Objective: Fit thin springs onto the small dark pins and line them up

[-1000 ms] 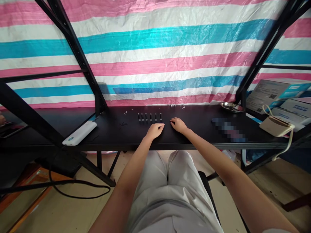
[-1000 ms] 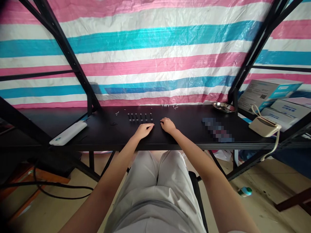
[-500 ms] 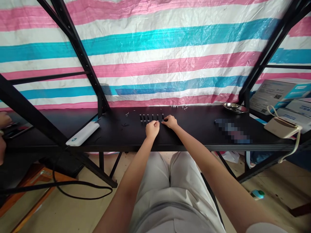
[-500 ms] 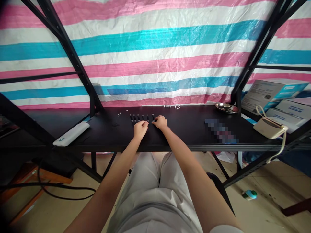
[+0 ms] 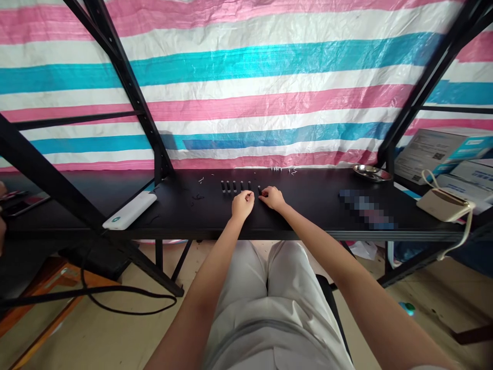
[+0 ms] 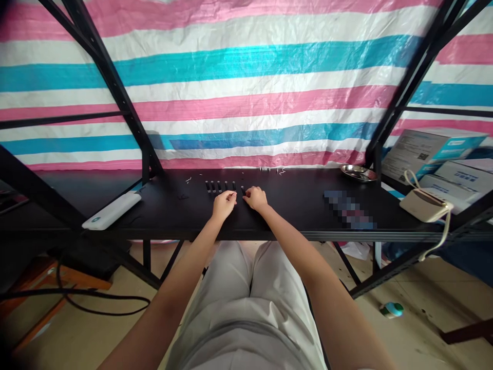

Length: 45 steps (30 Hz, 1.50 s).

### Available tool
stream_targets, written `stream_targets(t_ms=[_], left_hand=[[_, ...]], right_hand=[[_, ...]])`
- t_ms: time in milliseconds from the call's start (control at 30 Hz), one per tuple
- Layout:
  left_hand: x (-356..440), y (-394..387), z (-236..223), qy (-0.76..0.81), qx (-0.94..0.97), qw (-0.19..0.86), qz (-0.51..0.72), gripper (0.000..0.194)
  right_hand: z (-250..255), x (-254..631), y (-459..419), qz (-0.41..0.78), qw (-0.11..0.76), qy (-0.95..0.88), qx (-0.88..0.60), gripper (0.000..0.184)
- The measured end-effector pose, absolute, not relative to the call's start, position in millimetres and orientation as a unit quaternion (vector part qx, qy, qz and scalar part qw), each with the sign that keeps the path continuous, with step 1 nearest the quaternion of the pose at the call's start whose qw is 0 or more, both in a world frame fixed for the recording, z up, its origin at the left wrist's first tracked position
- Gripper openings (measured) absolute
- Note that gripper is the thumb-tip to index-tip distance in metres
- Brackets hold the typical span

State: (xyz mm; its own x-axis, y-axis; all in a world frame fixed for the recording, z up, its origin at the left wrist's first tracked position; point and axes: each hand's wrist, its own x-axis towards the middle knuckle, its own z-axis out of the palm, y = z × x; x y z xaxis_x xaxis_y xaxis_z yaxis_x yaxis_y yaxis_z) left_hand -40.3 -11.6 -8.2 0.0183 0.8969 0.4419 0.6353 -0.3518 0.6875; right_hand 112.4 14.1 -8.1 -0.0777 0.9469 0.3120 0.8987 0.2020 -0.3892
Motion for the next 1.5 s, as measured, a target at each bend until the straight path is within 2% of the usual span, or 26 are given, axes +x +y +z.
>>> stream_targets(t_ms=[233, 400, 567, 1067, 1500], left_hand=[[-36, -9, -13, 0.486, 0.734, 0.156, 0.448, 0.029], [-35, -12, -9, 0.438, 0.75, 0.183, 0.461, 0.018], [-35, -12, -8, 0.452, 0.74, 0.195, 0.459, 0.019], [-32, -19, -1, 0.508, 0.738, 0.138, 0.421, 0.013], [-32, -21, 1, 0.535, 0.738, 0.123, 0.393, 0.028]], right_hand=[[-15, 121, -14, -0.066, 0.247, -0.766, -0.59, 0.01], [-10, 118, -27, -0.162, 0.241, -0.771, -0.567, 0.013], [-5, 121, -33, -0.201, 0.266, -0.758, -0.56, 0.019], [-1, 116, -37, -0.222, 0.246, -0.764, -0.554, 0.023], [-1, 115, -38, -0.211, 0.244, -0.754, -0.571, 0.021]])
